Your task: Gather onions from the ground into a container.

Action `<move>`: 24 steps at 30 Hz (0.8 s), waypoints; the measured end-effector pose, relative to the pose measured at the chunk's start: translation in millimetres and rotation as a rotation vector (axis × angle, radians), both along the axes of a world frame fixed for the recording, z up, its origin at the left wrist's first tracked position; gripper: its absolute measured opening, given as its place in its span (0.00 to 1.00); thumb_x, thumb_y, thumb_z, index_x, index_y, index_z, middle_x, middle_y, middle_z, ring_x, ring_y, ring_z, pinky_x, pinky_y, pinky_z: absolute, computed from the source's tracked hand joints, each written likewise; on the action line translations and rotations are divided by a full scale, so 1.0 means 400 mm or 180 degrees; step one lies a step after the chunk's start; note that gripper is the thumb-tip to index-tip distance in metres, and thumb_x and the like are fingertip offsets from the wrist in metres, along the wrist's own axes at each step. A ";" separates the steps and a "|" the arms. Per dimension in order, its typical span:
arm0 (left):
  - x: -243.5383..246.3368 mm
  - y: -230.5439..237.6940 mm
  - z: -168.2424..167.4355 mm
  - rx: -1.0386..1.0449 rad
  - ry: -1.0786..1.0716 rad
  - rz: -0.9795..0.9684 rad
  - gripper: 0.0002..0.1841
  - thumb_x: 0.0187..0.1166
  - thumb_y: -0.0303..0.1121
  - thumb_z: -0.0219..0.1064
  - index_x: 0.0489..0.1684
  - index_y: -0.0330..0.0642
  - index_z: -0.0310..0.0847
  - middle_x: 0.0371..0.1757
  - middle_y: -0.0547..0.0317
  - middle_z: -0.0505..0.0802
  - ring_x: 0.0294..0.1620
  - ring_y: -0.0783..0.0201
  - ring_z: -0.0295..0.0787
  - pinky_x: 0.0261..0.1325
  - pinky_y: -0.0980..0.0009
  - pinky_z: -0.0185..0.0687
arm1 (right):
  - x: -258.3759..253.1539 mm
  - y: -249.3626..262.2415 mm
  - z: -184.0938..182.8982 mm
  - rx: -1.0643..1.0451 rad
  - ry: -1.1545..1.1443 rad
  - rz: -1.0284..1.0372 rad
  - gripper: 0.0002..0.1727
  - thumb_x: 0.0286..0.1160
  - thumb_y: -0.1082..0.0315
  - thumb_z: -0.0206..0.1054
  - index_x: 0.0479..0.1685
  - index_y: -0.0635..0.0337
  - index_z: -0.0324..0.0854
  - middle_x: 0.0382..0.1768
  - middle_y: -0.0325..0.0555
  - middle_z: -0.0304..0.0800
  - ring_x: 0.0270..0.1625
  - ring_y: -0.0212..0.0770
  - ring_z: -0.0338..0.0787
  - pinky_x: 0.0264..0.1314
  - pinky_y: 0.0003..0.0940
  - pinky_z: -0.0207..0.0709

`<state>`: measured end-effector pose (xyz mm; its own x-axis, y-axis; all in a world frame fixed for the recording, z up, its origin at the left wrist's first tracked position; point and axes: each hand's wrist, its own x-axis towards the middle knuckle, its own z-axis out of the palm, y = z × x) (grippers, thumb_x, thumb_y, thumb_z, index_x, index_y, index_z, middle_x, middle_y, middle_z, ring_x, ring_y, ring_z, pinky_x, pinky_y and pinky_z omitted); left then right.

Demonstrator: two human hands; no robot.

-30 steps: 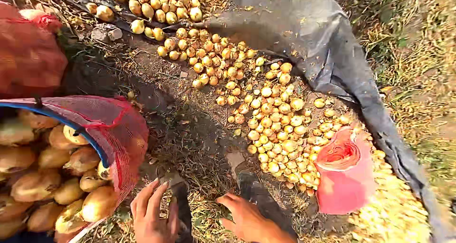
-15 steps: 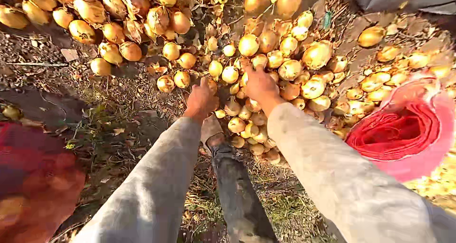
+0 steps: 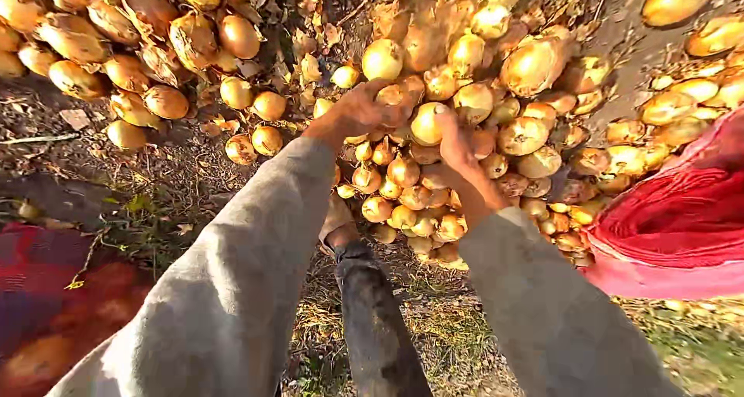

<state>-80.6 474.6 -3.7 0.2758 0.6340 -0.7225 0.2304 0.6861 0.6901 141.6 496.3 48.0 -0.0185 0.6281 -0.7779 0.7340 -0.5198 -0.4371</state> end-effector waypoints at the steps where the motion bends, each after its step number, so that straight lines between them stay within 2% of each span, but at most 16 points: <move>1: 0.012 0.010 -0.010 0.0013 0.0068 -0.0329 0.42 0.73 0.60 0.73 0.85 0.47 0.68 0.78 0.39 0.80 0.78 0.45 0.77 0.79 0.40 0.70 | 0.003 0.016 -0.009 -0.0034 0.0101 0.0146 0.37 0.92 0.45 0.42 0.81 0.69 0.69 0.80 0.66 0.73 0.85 0.50 0.71 0.87 0.52 0.61; 3: 0.043 0.017 0.003 -0.0139 0.0232 -0.0788 0.43 0.72 0.63 0.71 0.87 0.53 0.66 0.85 0.34 0.70 0.84 0.36 0.67 0.79 0.33 0.64 | 0.017 0.031 -0.012 -0.0062 0.0346 0.0123 0.35 0.91 0.49 0.36 0.85 0.65 0.63 0.84 0.59 0.67 0.86 0.40 0.68 0.88 0.41 0.60; 4: 0.059 0.012 0.013 -0.0216 0.0353 -0.0805 0.41 0.70 0.64 0.72 0.84 0.57 0.70 0.87 0.35 0.68 0.85 0.34 0.65 0.77 0.30 0.65 | 0.020 0.035 -0.018 -0.0077 0.0367 0.0086 0.36 0.91 0.47 0.36 0.86 0.63 0.62 0.84 0.58 0.66 0.86 0.40 0.67 0.87 0.42 0.60; 6: 0.078 -0.039 0.006 -0.0110 0.0575 -0.0488 0.38 0.64 0.64 0.75 0.77 0.63 0.77 0.87 0.39 0.67 0.83 0.38 0.69 0.71 0.33 0.73 | 0.008 0.022 -0.022 -0.0265 0.0160 -0.0193 0.39 0.88 0.39 0.40 0.86 0.57 0.65 0.85 0.55 0.67 0.87 0.44 0.67 0.87 0.51 0.62; 8: 0.081 -0.132 -0.019 0.0048 0.0581 0.0212 0.39 0.60 0.65 0.78 0.77 0.69 0.77 0.88 0.42 0.66 0.83 0.41 0.69 0.71 0.36 0.76 | -0.015 -0.006 -0.021 -0.0597 0.0017 -0.0735 0.43 0.79 0.29 0.48 0.84 0.49 0.68 0.84 0.50 0.69 0.86 0.47 0.68 0.82 0.62 0.65; 10: 0.079 -0.209 -0.032 0.0090 0.0555 0.0799 0.42 0.61 0.64 0.78 0.82 0.66 0.73 0.86 0.40 0.68 0.82 0.41 0.70 0.72 0.37 0.76 | -0.036 -0.032 -0.038 -0.0555 0.0194 -0.0959 0.42 0.75 0.29 0.50 0.82 0.46 0.70 0.81 0.47 0.72 0.83 0.45 0.71 0.79 0.61 0.69; 12: 0.070 -0.232 -0.047 0.0187 0.0471 0.1007 0.46 0.63 0.61 0.79 0.87 0.61 0.66 0.85 0.37 0.69 0.81 0.40 0.71 0.74 0.37 0.75 | -0.069 -0.043 -0.046 -0.0310 0.0526 -0.1003 0.42 0.78 0.31 0.48 0.86 0.46 0.65 0.83 0.47 0.69 0.85 0.43 0.69 0.82 0.57 0.68; 13: 0.065 -0.224 -0.066 0.0250 0.0414 0.1034 0.48 0.63 0.62 0.78 0.88 0.59 0.65 0.84 0.39 0.73 0.80 0.43 0.75 0.74 0.39 0.76 | -0.090 -0.039 -0.052 -0.0212 0.0686 -0.1086 0.40 0.80 0.32 0.46 0.87 0.46 0.64 0.83 0.47 0.69 0.85 0.43 0.69 0.82 0.55 0.68; 15: 0.064 -0.213 -0.091 0.0244 0.0033 0.1210 0.46 0.65 0.61 0.76 0.87 0.53 0.65 0.77 0.45 0.81 0.74 0.52 0.82 0.74 0.45 0.80 | -0.106 -0.041 -0.069 -0.0261 0.0900 -0.1606 0.38 0.82 0.30 0.43 0.85 0.40 0.64 0.78 0.44 0.76 0.78 0.45 0.77 0.73 0.58 0.77; 17: 0.054 -0.213 -0.081 0.0103 -0.0550 0.1655 0.40 0.72 0.56 0.72 0.83 0.46 0.67 0.70 0.48 0.87 0.67 0.58 0.87 0.70 0.52 0.85 | -0.115 -0.038 -0.066 -0.0477 0.1170 -0.1948 0.38 0.81 0.27 0.38 0.81 0.37 0.66 0.72 0.43 0.81 0.72 0.49 0.82 0.67 0.63 0.79; 19: 0.030 -0.238 -0.032 -0.0148 -0.1183 0.2135 0.36 0.80 0.53 0.62 0.85 0.44 0.64 0.70 0.48 0.86 0.67 0.58 0.87 0.69 0.54 0.86 | -0.100 -0.035 -0.020 -0.0773 0.1460 -0.1868 0.40 0.78 0.24 0.33 0.76 0.36 0.69 0.66 0.42 0.83 0.68 0.48 0.84 0.65 0.63 0.80; 20: 0.015 -0.272 0.006 -0.0318 -0.1538 0.2345 0.36 0.82 0.57 0.57 0.87 0.47 0.62 0.71 0.51 0.86 0.67 0.59 0.86 0.69 0.54 0.85 | -0.080 -0.040 0.024 -0.0913 0.1621 -0.1752 0.41 0.77 0.22 0.30 0.71 0.37 0.72 0.62 0.41 0.85 0.64 0.46 0.86 0.61 0.60 0.82; 21: -0.002 -0.321 0.053 -0.0477 -0.1887 0.2572 0.37 0.81 0.63 0.54 0.85 0.50 0.64 0.66 0.53 0.88 0.63 0.58 0.88 0.64 0.54 0.87 | -0.057 -0.052 0.077 -0.1043 0.1847 -0.1611 0.43 0.74 0.20 0.28 0.64 0.37 0.76 0.55 0.40 0.87 0.58 0.43 0.88 0.56 0.54 0.85; 22: -0.019 -0.384 0.102 -0.0549 -0.2258 0.2813 0.40 0.76 0.71 0.55 0.78 0.50 0.69 0.59 0.53 0.90 0.57 0.58 0.90 0.59 0.54 0.89 | -0.032 -0.072 0.132 -0.1122 0.2183 -0.1406 0.46 0.72 0.18 0.26 0.61 0.38 0.79 0.52 0.38 0.89 0.54 0.39 0.89 0.54 0.46 0.87; 24: -0.058 -0.521 0.216 -0.0567 -0.2846 0.3146 0.45 0.60 0.81 0.64 0.63 0.52 0.81 0.49 0.57 0.95 0.49 0.59 0.95 0.52 0.57 0.93 | -0.022 -0.119 0.207 -0.1026 0.2619 -0.1179 0.44 0.67 0.16 0.44 0.49 0.44 0.87 0.43 0.41 0.95 0.45 0.37 0.94 0.46 0.36 0.90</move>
